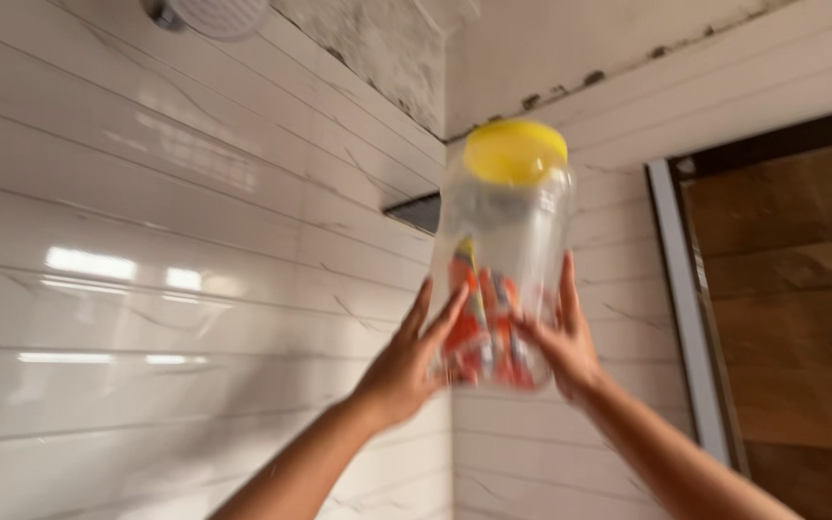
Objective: The person organizes bathroom items by placing a plastic container, a yellow sponge, a soap dish with soap bars, toothbrushes, and scissors onto a wall-mounted shelf. They then pick up a cup, scoop water from a bucket, and pour it onto the floor to clean the area.
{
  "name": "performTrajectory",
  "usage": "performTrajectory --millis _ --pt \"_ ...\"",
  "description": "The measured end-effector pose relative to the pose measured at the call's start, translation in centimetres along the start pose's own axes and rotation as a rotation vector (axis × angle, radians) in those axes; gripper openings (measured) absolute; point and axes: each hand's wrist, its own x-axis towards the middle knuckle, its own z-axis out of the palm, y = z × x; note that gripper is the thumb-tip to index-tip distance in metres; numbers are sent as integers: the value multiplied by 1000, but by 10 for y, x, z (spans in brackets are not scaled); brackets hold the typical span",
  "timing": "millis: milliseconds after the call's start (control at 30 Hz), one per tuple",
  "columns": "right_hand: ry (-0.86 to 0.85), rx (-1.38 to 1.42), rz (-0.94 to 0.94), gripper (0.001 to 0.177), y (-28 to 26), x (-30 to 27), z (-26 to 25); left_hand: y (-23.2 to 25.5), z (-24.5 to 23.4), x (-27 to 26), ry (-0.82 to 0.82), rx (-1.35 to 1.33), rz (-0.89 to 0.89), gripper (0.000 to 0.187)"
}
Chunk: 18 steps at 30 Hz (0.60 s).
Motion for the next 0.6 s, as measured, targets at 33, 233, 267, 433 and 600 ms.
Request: performTrajectory --millis 33,233,267,433,600 --pt "-3 -75 -87 131 -5 26 11 -10 -15 13 21 30 7 100" --pt "-292 -335 -624 147 -43 119 54 -67 -86 80 158 55 155 87" --pt "-254 -547 -777 155 -49 127 61 -77 -95 87 181 83 176 84" --pt "-138 -861 -747 133 -63 144 101 -137 -113 115 308 129 240 73" --pt "-17 -900 -863 111 -41 179 122 -179 -105 156 532 225 189 55"
